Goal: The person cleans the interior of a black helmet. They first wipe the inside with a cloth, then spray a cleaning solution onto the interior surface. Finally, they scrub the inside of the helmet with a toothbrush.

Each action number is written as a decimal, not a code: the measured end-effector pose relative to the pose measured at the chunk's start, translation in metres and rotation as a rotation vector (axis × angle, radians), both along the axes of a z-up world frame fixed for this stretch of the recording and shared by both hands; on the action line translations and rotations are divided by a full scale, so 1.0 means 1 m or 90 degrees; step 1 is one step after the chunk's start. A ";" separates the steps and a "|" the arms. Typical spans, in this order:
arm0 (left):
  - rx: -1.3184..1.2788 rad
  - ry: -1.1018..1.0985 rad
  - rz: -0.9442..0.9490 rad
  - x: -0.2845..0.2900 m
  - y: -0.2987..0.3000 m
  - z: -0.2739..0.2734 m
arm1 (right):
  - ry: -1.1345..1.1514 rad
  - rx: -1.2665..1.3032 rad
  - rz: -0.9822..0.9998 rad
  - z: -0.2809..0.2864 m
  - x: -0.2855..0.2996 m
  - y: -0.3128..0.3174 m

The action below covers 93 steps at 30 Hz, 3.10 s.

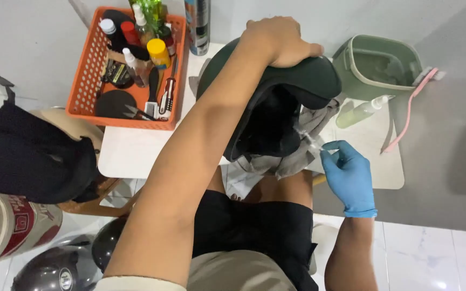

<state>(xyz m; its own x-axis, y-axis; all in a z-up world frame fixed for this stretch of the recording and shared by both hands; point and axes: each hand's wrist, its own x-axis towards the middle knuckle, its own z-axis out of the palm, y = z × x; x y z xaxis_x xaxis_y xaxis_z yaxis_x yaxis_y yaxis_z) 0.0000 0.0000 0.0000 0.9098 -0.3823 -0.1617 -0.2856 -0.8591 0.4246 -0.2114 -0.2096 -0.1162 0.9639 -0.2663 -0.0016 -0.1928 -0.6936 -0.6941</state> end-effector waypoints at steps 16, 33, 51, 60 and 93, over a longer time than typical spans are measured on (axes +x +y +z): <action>-0.016 -0.045 0.012 -0.005 -0.001 -0.011 | 0.048 0.048 0.014 0.008 -0.012 0.011; -0.014 -0.011 -0.027 -0.013 0.010 0.007 | -0.005 0.076 0.029 -0.005 -0.002 0.002; -0.010 0.139 -0.007 0.004 0.012 0.033 | 0.021 0.205 0.139 0.009 -0.001 -0.009; -0.036 0.205 0.022 0.012 0.016 0.047 | -0.051 0.294 0.074 -0.039 -0.011 -0.020; -0.026 0.224 0.039 0.008 0.018 0.057 | -0.281 0.299 -0.020 -0.088 -0.027 0.015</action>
<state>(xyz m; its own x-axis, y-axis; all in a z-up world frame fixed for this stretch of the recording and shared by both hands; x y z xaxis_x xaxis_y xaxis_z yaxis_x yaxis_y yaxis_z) 0.0080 0.0179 0.0565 0.8227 -0.3413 -0.4545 -0.0644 -0.8505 0.5220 -0.2383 -0.1951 -0.2045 0.8924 -0.3614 0.2703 0.1653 -0.2956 -0.9409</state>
